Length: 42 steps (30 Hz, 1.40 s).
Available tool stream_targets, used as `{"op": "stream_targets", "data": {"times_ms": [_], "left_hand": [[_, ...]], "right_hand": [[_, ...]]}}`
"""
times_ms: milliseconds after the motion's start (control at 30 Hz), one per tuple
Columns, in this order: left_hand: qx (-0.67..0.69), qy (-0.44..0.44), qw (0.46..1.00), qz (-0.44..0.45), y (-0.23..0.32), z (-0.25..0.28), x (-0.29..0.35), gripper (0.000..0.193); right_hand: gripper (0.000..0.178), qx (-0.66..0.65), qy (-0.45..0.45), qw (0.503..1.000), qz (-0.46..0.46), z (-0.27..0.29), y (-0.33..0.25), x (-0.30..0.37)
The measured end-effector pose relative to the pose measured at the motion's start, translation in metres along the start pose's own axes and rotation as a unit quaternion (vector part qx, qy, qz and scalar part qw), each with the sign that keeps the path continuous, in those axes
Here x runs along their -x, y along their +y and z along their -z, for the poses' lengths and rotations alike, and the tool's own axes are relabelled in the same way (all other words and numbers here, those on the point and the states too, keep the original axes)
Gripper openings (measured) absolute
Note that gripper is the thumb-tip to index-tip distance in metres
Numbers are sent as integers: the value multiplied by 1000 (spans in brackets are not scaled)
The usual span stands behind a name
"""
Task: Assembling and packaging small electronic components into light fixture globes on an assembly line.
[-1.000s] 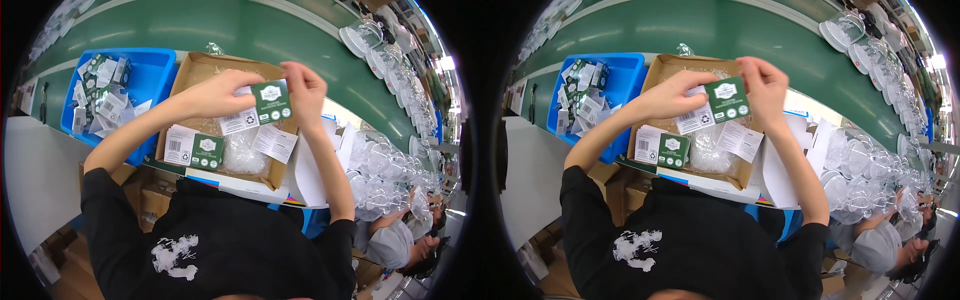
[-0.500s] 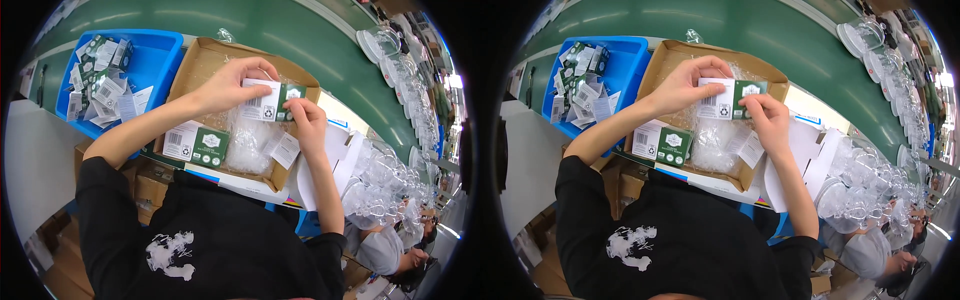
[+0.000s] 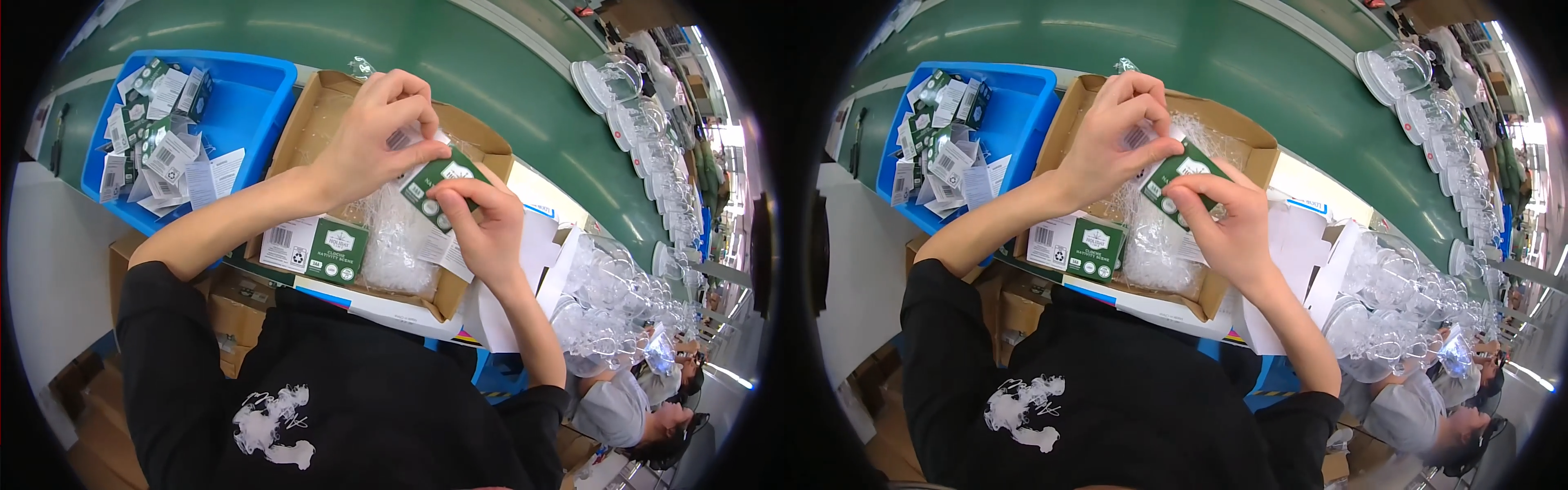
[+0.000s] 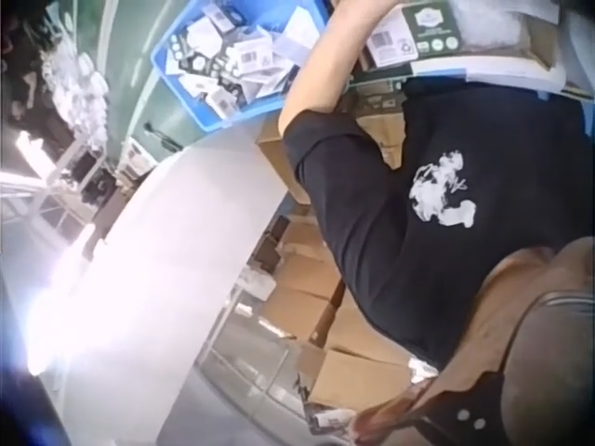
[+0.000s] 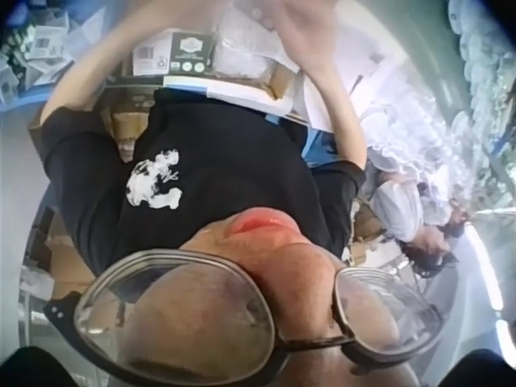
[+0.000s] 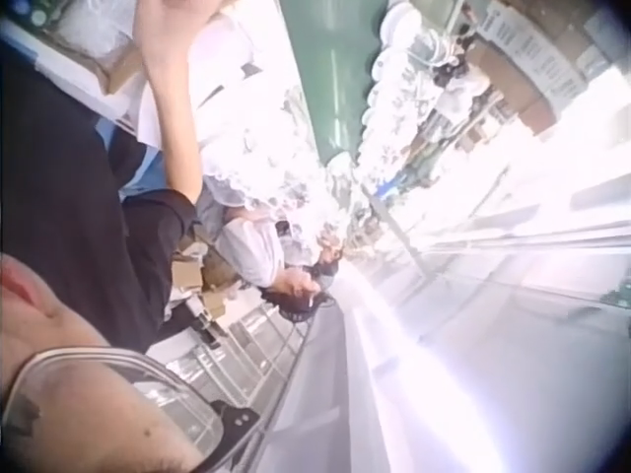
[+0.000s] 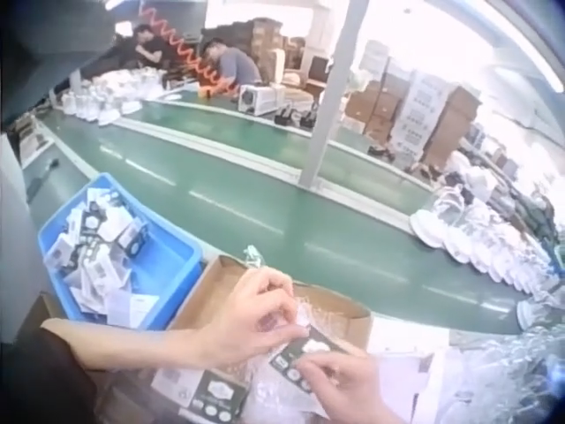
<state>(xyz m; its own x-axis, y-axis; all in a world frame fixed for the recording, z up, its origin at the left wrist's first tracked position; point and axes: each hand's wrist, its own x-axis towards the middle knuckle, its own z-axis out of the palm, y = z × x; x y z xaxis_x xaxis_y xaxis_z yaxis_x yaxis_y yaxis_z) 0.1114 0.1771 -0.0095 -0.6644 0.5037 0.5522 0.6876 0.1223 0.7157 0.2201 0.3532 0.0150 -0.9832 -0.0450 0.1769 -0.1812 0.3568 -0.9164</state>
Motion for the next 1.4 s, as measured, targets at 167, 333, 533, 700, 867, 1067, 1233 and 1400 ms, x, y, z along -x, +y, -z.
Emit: {"op": "stream_targets", "data": {"times_ms": [167,333,533,700,867,1067,1233,1400], "left_hand": [[172,-89,975,108,1,-3,3,29],[373,-117,898,204,-1,-10,10,32],[268,-84,930,239,-11,-6,4,19],[153,-146,954,212,-5,-2,6,18],[161,-158,957,182,-7,-7,6,18],[165,-180,947,211,-6,-7,6,19],[205,-197,928,239,-5,-9,8,21],[209,-188,933,223,-7,-11,10,24]], "right_hand": [[11,6,87,996,22,-3,10,-11],[14,-82,46,995,-23,-3,16,-8],[11,116,198,968,105,-9,36,-9],[14,-58,175,983,6,-1,39,3],[15,-155,114,980,-42,-14,45,5],[17,-112,122,986,-16,-13,55,5],[17,-102,139,985,-30,-13,57,6],[15,-76,152,985,-25,-16,62,7]]}}
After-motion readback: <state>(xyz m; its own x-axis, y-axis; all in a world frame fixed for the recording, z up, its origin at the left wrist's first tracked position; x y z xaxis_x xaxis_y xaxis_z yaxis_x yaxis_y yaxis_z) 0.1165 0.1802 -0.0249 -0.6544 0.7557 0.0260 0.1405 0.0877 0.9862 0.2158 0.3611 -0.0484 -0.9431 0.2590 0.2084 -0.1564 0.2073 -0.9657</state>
